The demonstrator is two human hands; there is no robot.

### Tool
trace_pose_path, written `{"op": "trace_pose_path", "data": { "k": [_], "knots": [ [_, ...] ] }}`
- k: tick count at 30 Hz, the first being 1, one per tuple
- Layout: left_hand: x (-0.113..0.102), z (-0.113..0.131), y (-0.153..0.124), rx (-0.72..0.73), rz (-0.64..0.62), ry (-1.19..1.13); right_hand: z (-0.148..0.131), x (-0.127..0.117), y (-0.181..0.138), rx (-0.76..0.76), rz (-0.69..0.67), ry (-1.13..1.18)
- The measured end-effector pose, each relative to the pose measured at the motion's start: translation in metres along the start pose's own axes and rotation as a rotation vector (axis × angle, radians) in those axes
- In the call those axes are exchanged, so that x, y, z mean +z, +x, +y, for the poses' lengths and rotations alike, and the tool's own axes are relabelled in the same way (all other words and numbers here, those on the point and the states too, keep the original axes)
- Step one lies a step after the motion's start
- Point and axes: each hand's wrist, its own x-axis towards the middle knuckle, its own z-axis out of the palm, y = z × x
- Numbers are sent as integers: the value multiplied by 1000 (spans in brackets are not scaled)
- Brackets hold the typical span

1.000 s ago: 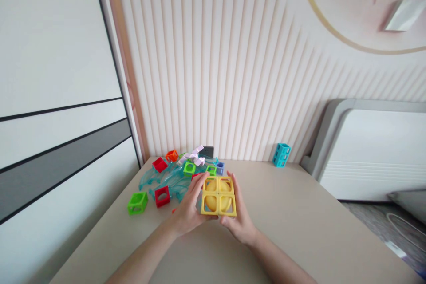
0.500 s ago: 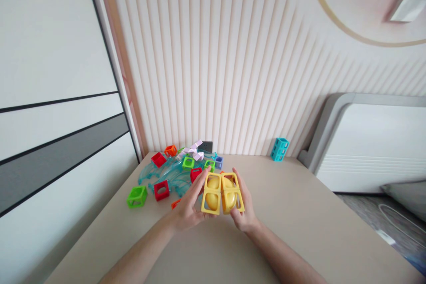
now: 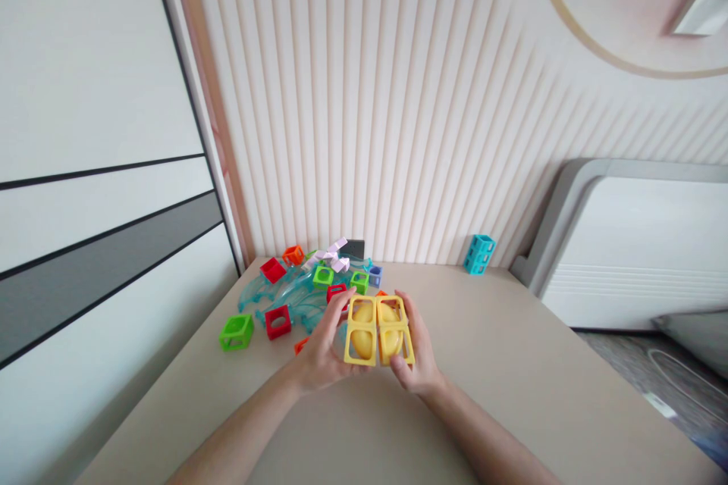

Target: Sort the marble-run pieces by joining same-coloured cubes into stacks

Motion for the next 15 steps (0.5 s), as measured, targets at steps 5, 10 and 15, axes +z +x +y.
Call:
{"op": "trace_pose_path", "data": {
  "k": [5, 10, 15],
  "knots": [
    [-2, -2, -3, 43, -14, 108, -1, 0, 0, 41, -14, 47],
    [0, -6, -4, 45, -60, 159, 1, -1, -1, 55, 9, 42],
    [1, -6, -5, 45, -102, 251, 4, -2, -2, 74, 31, 16]
  ]
}}
